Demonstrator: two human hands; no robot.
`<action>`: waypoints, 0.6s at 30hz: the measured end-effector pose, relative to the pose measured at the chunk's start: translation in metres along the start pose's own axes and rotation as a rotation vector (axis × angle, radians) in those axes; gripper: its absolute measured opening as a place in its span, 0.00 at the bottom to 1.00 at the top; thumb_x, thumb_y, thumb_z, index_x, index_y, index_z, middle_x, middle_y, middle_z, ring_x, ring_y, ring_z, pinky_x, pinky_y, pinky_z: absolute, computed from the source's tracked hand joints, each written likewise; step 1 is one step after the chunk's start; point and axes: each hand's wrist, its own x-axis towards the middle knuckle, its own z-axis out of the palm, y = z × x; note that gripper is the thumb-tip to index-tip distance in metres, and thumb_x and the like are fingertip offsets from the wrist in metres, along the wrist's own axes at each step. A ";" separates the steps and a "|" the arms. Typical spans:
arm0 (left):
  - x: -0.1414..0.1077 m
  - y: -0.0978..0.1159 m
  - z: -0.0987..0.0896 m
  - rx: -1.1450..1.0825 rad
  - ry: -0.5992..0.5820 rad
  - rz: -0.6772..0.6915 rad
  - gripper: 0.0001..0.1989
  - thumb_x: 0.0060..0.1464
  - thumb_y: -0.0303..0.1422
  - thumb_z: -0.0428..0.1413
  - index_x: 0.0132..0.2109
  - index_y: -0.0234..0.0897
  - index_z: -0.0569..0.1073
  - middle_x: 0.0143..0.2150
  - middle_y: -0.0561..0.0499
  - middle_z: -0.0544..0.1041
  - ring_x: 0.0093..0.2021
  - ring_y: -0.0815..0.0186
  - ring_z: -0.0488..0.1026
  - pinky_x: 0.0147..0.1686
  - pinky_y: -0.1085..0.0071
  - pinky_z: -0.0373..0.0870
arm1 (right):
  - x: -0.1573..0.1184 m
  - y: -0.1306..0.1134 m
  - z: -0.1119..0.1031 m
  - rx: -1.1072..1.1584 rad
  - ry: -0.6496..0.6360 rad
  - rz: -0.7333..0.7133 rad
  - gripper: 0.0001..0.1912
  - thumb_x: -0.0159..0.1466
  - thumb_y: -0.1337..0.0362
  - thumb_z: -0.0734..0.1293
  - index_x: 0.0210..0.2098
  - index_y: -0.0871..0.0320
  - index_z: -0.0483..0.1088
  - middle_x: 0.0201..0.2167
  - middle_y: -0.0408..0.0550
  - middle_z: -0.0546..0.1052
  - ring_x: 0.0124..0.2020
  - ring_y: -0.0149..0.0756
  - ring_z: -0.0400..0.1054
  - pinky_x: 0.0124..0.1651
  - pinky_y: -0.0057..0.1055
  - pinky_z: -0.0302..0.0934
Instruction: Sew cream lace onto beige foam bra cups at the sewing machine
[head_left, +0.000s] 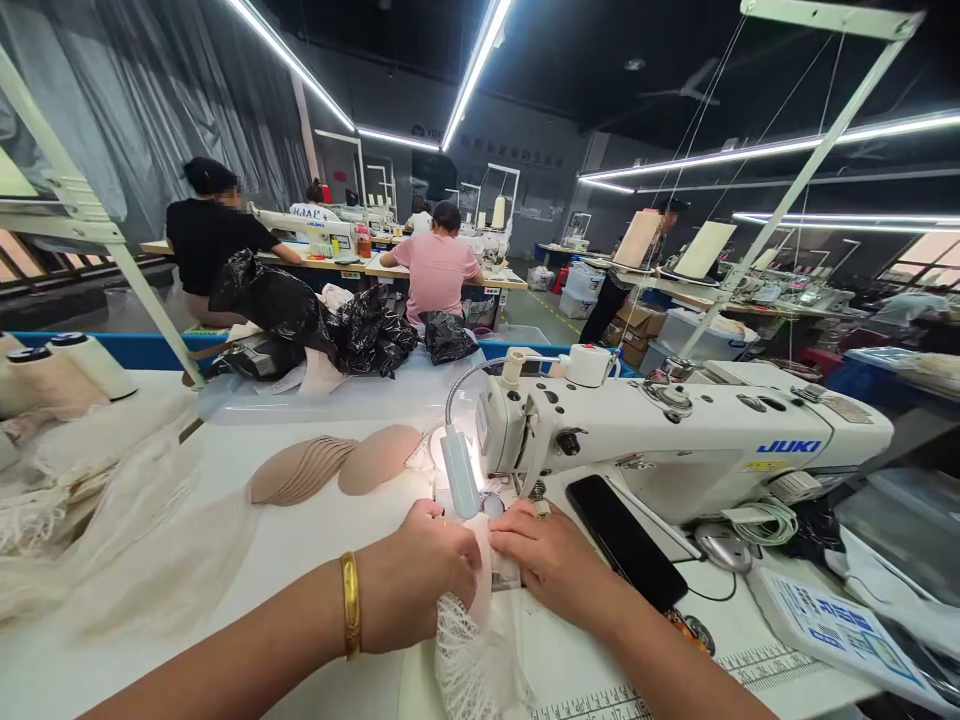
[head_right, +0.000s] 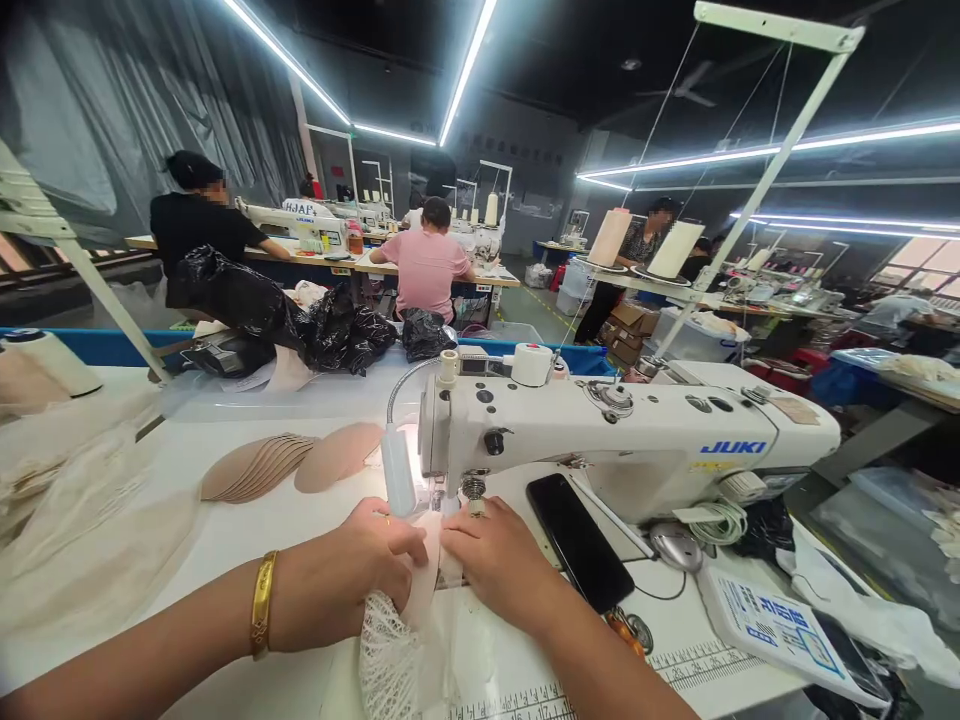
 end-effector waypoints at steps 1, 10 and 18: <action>-0.001 0.001 0.000 0.025 -0.033 0.002 0.13 0.43 0.20 0.60 0.30 0.43 0.82 0.47 0.49 0.82 0.40 0.59 0.77 0.55 0.53 0.60 | 0.000 0.000 -0.001 0.018 0.009 0.009 0.28 0.59 0.85 0.63 0.51 0.52 0.75 0.49 0.42 0.83 0.45 0.40 0.73 0.43 0.36 0.62; -0.005 0.001 -0.003 -0.004 -0.028 0.000 0.09 0.45 0.21 0.60 0.30 0.40 0.80 0.46 0.51 0.82 0.41 0.59 0.77 0.49 0.59 0.60 | 0.006 -0.002 -0.001 0.150 0.012 0.025 0.25 0.66 0.81 0.61 0.53 0.51 0.76 0.49 0.46 0.84 0.46 0.41 0.75 0.45 0.38 0.68; -0.002 -0.006 -0.008 -0.159 -0.035 -0.024 0.03 0.52 0.30 0.64 0.30 0.41 0.80 0.45 0.51 0.83 0.47 0.57 0.78 0.53 0.60 0.59 | 0.006 -0.002 -0.002 0.152 -0.004 0.038 0.23 0.68 0.78 0.62 0.54 0.50 0.76 0.48 0.47 0.84 0.46 0.41 0.75 0.45 0.38 0.69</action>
